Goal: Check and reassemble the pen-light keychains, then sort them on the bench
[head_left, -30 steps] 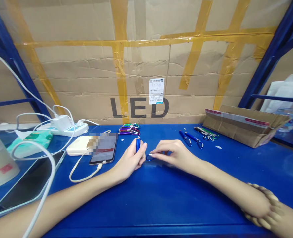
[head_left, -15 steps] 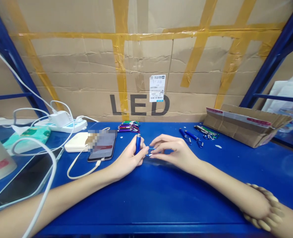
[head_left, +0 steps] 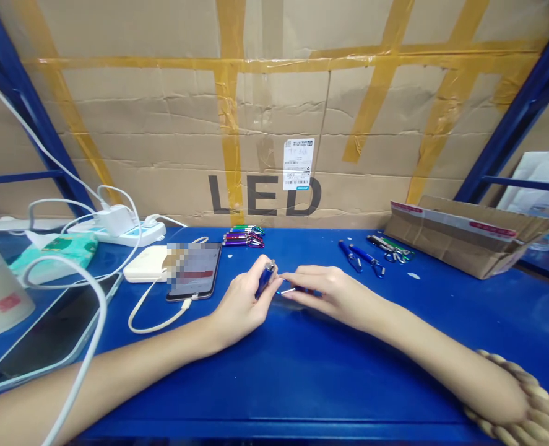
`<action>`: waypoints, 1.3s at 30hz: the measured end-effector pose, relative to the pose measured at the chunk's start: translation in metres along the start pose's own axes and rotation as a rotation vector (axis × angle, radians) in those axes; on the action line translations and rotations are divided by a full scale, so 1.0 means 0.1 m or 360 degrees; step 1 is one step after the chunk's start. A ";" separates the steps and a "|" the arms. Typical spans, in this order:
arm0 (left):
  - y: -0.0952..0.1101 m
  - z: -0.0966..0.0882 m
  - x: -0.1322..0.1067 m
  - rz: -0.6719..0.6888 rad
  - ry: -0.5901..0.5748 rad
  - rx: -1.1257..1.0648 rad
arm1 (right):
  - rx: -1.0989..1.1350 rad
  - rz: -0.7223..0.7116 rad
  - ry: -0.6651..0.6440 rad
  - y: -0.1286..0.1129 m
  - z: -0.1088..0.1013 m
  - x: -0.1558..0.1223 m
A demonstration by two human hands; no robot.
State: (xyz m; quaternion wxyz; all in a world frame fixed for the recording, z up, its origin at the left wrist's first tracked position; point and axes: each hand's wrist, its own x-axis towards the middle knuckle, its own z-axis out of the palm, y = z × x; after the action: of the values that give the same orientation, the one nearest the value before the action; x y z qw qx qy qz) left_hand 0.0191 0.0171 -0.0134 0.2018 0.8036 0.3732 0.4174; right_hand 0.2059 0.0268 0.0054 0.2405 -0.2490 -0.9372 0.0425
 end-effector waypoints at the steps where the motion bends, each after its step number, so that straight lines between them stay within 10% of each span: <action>1: 0.00 0.00 0.00 -0.0010 -0.0004 0.0019 | -0.0056 -0.0003 -0.0039 -0.01 -0.01 0.00; 15: 0.02 -0.01 0.01 0.0018 -0.0020 0.0111 | -0.0338 -0.0076 0.0197 -0.03 0.14 0.02; 26: 0.15 -0.04 0.01 -0.0379 -0.0397 0.0477 | -0.0271 -0.0041 0.0926 -0.02 0.06 0.03; 33: 0.09 -0.04 -0.01 -0.0353 -0.0315 0.0286 | -0.0206 -0.0112 0.0771 0.00 0.10 0.02; 39: 0.06 -0.04 0.03 -0.0418 -0.0290 0.0179 | 0.0316 0.0257 0.0204 0.09 0.00 0.00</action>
State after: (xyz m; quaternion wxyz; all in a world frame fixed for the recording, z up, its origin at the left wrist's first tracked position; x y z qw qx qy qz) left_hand 0.0194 0.0155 -0.0064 0.2424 0.7924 0.4780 0.2913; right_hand 0.2103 0.0342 0.0037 0.3192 -0.3008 -0.8880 0.1383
